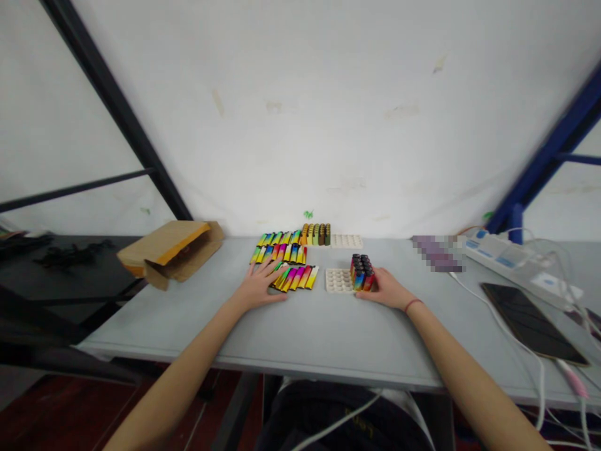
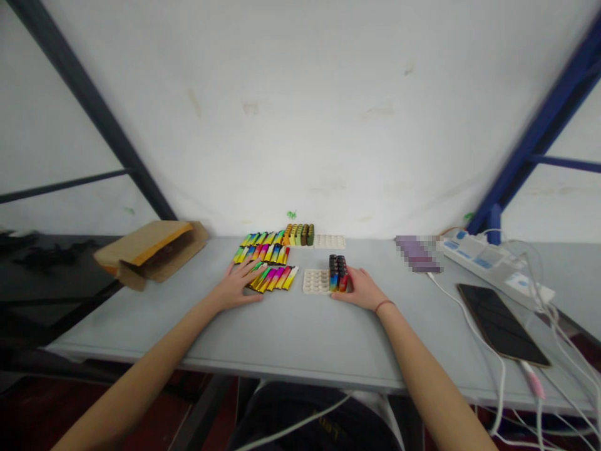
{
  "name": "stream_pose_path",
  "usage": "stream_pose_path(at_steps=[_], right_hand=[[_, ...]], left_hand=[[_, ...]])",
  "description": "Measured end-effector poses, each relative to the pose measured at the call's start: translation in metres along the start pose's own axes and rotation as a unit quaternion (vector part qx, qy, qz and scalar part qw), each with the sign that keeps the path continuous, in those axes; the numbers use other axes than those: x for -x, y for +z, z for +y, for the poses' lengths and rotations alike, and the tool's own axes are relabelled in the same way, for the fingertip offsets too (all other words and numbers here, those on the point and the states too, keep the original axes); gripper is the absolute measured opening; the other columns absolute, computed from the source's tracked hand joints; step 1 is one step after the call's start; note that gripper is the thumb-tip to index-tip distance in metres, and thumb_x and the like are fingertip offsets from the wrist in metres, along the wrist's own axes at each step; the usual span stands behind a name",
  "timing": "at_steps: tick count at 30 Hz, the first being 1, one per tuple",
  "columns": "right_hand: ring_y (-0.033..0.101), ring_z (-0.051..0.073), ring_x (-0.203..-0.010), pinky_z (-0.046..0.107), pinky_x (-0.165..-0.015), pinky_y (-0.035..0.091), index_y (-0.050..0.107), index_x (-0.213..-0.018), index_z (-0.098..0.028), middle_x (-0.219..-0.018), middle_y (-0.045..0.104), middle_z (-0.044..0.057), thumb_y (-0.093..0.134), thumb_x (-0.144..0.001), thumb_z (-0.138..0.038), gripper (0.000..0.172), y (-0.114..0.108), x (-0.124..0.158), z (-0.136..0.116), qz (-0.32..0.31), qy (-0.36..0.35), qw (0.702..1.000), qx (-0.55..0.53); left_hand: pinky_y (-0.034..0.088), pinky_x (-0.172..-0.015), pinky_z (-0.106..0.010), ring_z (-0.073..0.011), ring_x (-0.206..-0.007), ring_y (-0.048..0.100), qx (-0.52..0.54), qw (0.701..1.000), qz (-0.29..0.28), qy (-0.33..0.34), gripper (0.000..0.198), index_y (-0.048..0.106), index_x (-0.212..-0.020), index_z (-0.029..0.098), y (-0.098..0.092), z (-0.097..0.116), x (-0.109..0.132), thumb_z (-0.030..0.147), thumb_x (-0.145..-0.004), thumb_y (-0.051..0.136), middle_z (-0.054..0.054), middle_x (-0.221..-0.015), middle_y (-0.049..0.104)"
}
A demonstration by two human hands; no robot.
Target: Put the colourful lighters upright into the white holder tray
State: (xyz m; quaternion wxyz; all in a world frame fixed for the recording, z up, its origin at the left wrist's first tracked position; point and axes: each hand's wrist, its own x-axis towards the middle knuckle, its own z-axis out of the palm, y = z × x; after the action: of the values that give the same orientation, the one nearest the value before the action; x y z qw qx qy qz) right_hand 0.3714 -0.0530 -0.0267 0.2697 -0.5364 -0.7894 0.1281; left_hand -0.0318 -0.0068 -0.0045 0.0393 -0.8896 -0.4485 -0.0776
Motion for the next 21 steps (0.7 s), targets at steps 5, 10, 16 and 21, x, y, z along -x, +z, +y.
stream_pose_path(at_steps=[5, 10, 16, 21], right_hand=[[0.060, 0.026, -0.082, 0.041, -0.081, 0.048, 0.063, -0.108, -0.016, -0.092, 0.070, 0.009, 0.073, -0.073, -0.056, 0.054, 0.001, 0.001, 0.001, -0.002, -0.002, 1.000, -0.001], [0.061, 0.027, -0.086, 0.041, -0.083, 0.048, 0.062, -0.109, -0.016, -0.095, 0.070, 0.009, 0.072, -0.074, -0.058, 0.055, 0.000, 0.001, 0.002, -0.008, -0.002, 1.000, 0.001], [0.062, 0.026, -0.082, 0.040, -0.080, 0.047, 0.064, -0.105, -0.016, -0.092, 0.070, 0.008, 0.072, -0.074, -0.055, 0.051, 0.000, 0.000, 0.000, -0.004, -0.009, 1.000, 0.000], [0.061, 0.026, -0.082, 0.040, -0.080, 0.047, 0.063, -0.106, -0.016, -0.093, 0.070, 0.009, 0.072, -0.073, -0.056, 0.053, 0.000, 0.000, 0.001, -0.004, -0.004, 1.000, 0.003]], left_hand=[[0.022, -0.120, -0.057, -0.0322, -0.148, 0.032, 0.013, 0.994, 0.002, 0.110, 0.067, 0.047, -0.147, 0.038, 0.002, 0.029, -0.019, 0.063, -0.087, 0.059, -0.005, -0.160, 0.038], [0.026, -0.120, -0.051, -0.0227, -0.140, 0.045, 0.040, 0.991, 0.010, 0.127, 0.043, 0.058, -0.138, 0.034, 0.006, 0.046, -0.028, 0.046, -0.100, 0.044, -0.005, -0.150, 0.052], [0.025, -0.119, -0.057, -0.0271, -0.141, 0.043, 0.016, 0.995, 0.038, 0.090, 0.041, 0.060, -0.137, 0.030, 0.006, 0.048, -0.022, 0.039, -0.100, 0.043, -0.007, -0.149, 0.053], [0.026, -0.120, -0.052, -0.0229, -0.141, 0.044, 0.018, 0.986, 0.033, 0.162, 0.042, 0.057, -0.140, 0.030, 0.012, 0.052, -0.031, 0.039, -0.102, 0.038, -0.005, -0.151, 0.051]])
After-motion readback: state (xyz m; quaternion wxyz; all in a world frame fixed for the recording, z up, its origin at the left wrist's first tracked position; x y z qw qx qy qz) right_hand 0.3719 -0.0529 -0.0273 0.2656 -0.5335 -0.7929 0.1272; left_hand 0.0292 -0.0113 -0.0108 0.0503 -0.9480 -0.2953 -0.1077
